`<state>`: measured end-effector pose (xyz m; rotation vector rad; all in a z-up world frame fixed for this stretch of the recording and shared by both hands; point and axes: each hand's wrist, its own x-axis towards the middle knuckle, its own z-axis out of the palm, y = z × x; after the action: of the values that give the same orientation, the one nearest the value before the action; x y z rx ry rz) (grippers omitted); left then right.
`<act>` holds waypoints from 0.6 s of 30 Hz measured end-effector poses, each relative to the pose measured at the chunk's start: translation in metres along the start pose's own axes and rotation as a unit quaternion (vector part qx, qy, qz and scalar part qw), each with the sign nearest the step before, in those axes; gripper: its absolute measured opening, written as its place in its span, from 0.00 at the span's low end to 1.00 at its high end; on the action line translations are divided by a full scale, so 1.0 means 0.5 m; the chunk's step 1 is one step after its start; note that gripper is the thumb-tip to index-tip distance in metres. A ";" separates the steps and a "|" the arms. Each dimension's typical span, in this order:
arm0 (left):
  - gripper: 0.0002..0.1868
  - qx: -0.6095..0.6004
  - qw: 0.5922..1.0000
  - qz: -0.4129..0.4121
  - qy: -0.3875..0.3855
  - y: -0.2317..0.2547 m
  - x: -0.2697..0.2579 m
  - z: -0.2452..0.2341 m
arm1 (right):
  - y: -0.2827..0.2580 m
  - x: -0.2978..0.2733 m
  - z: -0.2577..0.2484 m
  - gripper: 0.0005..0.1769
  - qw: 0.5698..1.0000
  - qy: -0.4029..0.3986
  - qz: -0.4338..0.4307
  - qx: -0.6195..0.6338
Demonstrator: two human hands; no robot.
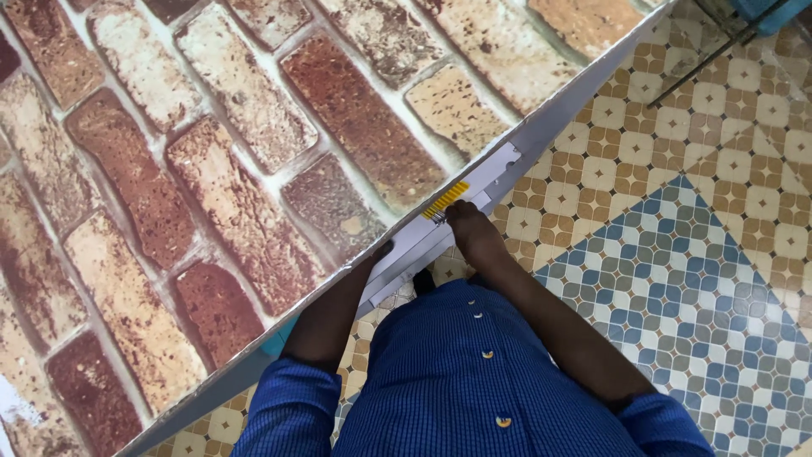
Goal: The person repeatedly picks up wrenches from the floor and uses them to tighten screws on a small white cabinet with a brick-patterned top. The person kneels to retrieve tools and stands to work on the cabinet.
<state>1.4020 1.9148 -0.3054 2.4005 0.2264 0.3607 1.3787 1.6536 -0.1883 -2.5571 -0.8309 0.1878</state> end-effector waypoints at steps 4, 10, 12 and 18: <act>0.18 0.000 1.000 -0.013 -0.002 -0.002 -0.022 -0.005 | 0.036 -0.016 -0.001 0.12 0.989 0.030 0.026 0.143; 0.18 -0.002 1.000 -0.020 -0.011 0.003 -0.048 -0.001 | 0.039 -0.043 0.001 0.13 0.978 0.060 0.083 0.184; 0.18 -0.002 1.000 -0.023 -0.012 0.005 -0.056 -0.001 | 0.027 -0.044 -0.003 0.12 0.967 0.062 0.128 0.212; 0.19 -0.009 0.999 -0.035 -0.024 0.026 -0.060 0.015 | -0.006 -0.037 -0.017 0.16 0.947 0.062 0.183 0.258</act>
<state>1.3767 1.8928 -0.3081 2.3739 0.2843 0.2704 1.3643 1.6419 -0.1797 -2.1674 -0.2082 0.3086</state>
